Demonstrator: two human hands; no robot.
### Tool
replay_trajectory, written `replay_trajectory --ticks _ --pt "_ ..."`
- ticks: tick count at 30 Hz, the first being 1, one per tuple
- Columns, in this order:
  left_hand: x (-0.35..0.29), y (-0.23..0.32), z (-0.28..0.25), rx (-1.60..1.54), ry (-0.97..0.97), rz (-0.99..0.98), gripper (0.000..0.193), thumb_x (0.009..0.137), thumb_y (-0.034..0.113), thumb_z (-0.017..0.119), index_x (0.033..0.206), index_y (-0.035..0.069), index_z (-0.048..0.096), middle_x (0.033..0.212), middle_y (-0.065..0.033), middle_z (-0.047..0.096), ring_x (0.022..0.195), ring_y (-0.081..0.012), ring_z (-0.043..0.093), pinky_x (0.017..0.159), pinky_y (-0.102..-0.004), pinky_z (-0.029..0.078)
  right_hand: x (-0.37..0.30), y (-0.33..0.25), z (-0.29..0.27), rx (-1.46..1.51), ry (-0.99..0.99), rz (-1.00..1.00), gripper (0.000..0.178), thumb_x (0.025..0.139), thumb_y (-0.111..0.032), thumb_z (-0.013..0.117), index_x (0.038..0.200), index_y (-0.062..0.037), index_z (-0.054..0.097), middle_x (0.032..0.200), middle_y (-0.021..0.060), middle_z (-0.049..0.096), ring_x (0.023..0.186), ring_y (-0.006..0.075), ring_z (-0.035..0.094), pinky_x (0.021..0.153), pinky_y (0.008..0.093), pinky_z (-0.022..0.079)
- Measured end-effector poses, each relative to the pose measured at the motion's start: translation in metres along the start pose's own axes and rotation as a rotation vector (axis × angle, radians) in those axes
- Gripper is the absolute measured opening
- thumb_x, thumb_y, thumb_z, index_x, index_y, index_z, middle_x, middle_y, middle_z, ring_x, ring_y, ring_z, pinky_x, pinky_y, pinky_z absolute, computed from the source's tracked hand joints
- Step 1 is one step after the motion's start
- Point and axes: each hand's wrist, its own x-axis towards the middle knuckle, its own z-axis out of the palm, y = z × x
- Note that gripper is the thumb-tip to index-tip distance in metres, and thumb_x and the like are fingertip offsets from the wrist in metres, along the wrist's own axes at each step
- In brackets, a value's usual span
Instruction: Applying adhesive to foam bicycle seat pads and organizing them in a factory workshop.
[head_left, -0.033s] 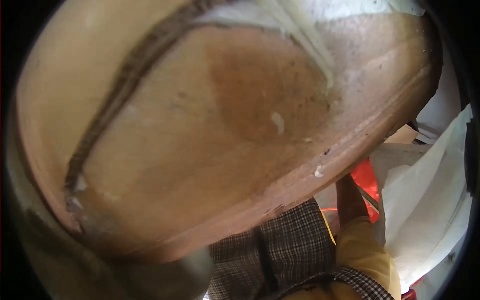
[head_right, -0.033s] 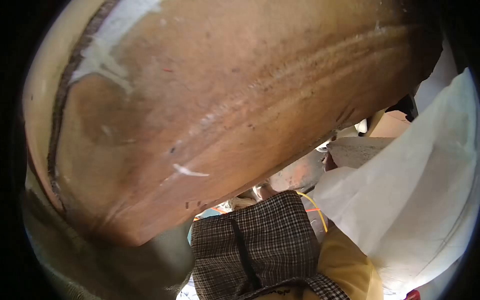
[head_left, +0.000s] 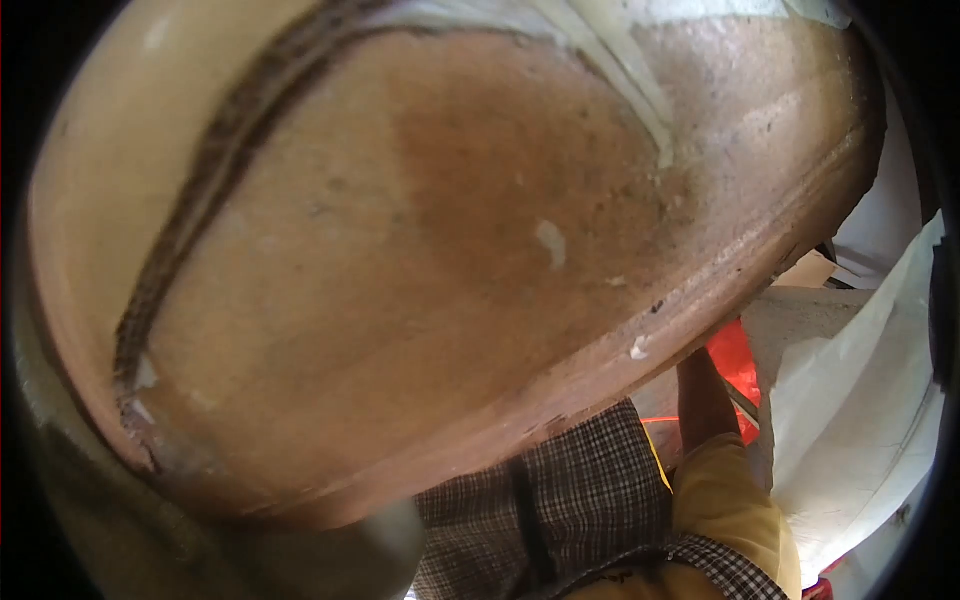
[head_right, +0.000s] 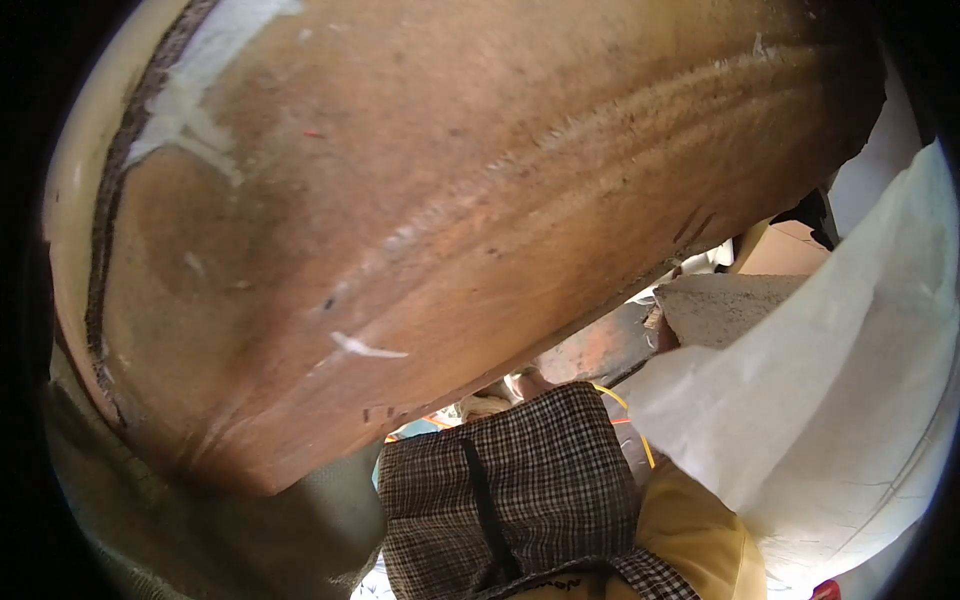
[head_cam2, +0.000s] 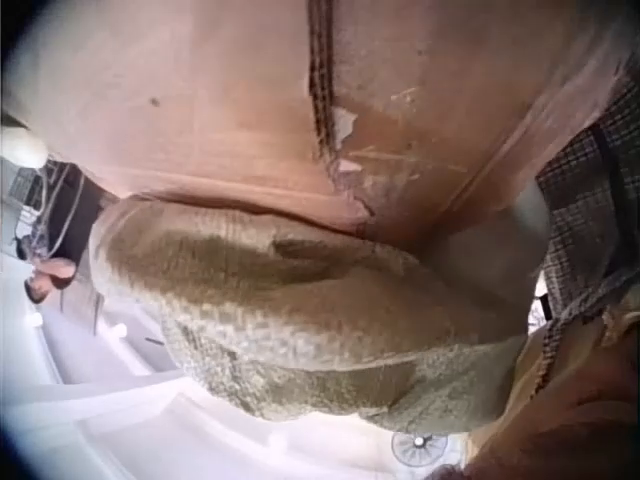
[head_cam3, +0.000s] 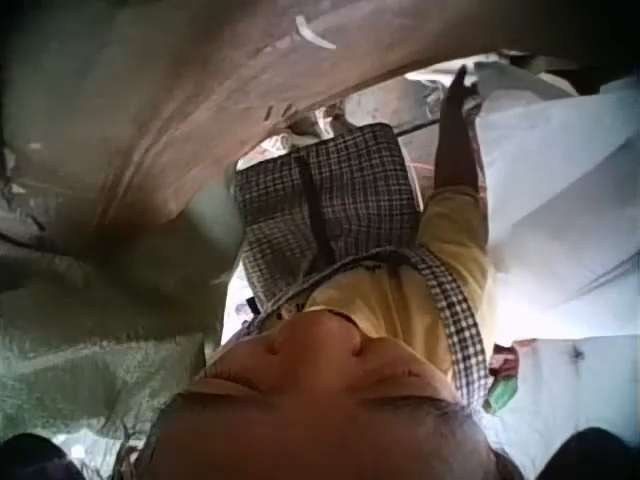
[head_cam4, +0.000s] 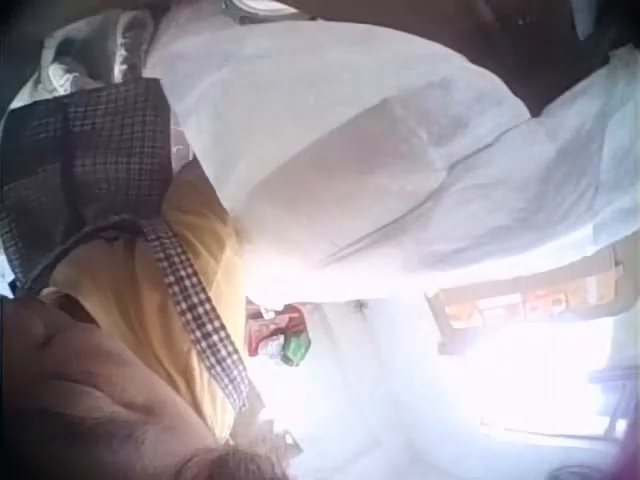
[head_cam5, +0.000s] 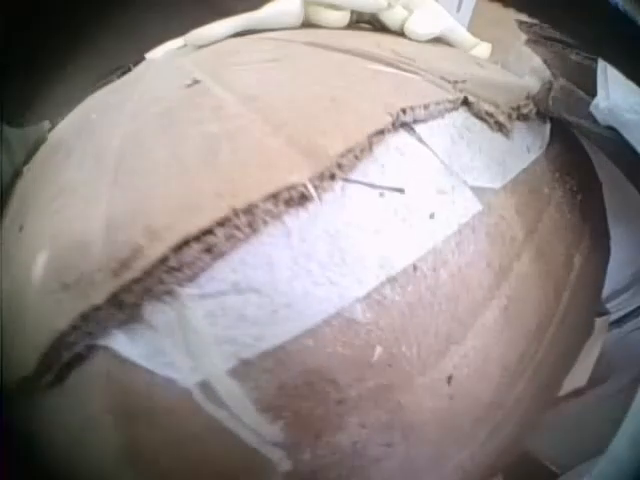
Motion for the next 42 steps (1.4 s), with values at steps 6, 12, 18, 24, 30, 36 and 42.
replay_trajectory --ticks 6,12,18,24,30,36,42 --pt "-0.008 -0.057 -0.031 -0.121 0.079 -0.087 0.038 0.085 0.020 0.053 0.119 0.002 0.049 0.107 -0.0137 0.053 0.092 -0.0241 0.053 0.074 -0.0295 0.046 -0.015 -0.004 -0.011 -0.025 -0.363 -0.071 0.064 0.076 -0.040 0.064 0.119 0.0028 0.043 0.118 0.0252 0.047 0.106 0.0289 0.049 0.093 0.0450 0.035" --pt "-0.031 -0.078 -0.057 -0.225 0.156 -0.147 0.037 0.086 0.021 0.051 0.119 0.002 0.049 0.104 -0.0122 0.053 0.089 -0.0223 0.053 0.073 -0.0281 0.046 -0.095 -0.075 0.003 -0.041 -0.730 -0.138 0.065 0.073 -0.038 0.065 0.120 0.0022 0.043 0.115 0.0237 0.049 0.105 0.0286 0.050 0.092 0.0435 0.037" --pt "-0.078 -0.111 -0.119 -0.293 0.211 -0.225 0.036 0.088 0.023 0.050 0.118 0.003 0.050 0.102 -0.0106 0.054 0.087 -0.0205 0.053 0.071 -0.0266 0.046 -0.174 -0.093 -0.029 -0.082 -1.114 -0.177 0.067 0.071 -0.036 0.067 0.120 0.0016 0.043 0.112 0.0222 0.052 0.104 0.0284 0.052 0.091 0.0420 0.038" --pt "-0.087 -0.107 -0.135 -0.400 0.079 -0.313 0.036 0.089 0.024 0.048 0.118 0.004 0.050 0.099 -0.0090 0.054 0.085 -0.0187 0.052 0.069 -0.0251 0.045 -0.256 -0.191 -0.110 -0.152 -1.340 -0.120 0.068 0.068 -0.034 0.069 0.121 0.0010 0.044 0.109 0.0207 0.054 0.102 0.0282 0.053 0.091 0.0405 0.040" --pt "-0.019 -0.046 -0.100 -0.437 -0.312 -0.340 0.035 0.091 0.026 0.047 0.118 0.005 0.051 0.097 -0.0074 0.055 0.083 -0.0170 0.052 0.068 -0.0236 0.045 -0.252 -0.212 -0.320 0.507 -1.131 -0.539 0.084 0.065 -0.023 0.065 0.136 -0.0012 0.025 0.136 0.0197 0.035 0.127 0.0277 0.032 0.105 0.0372 0.027" --pt "0.011 0.062 -0.046 -0.481 -0.608 -0.274 0.035 0.092 0.028 0.045 0.118 0.005 0.051 0.094 -0.0058 0.056 0.080 -0.0152 0.052 0.066 -0.0221 0.045 -0.282 -0.238 -0.519 1.099 -1.075 -0.716 0.099 0.068 -0.040 0.066 0.141 -0.0041 0.009 0.141 0.0158 0.021 0.130 0.0237 0.022 0.106 0.0359 0.019" --pt "-0.063 0.078 -0.239 -0.528 -0.324 -0.310 0.035 0.094 0.029 0.044 0.118 0.006 0.051 0.092 -0.0045 0.056 0.078 -0.0137 0.052 0.065 -0.0209 0.045 -0.151 -0.168 -0.620 2.183 -0.765 -0.821 0.033 0.093 -0.029 0.041 0.115 -0.0047 0.047 0.104 0.0072 0.056 0.099 0.0258 0.049 0.090 0.0388 0.036"
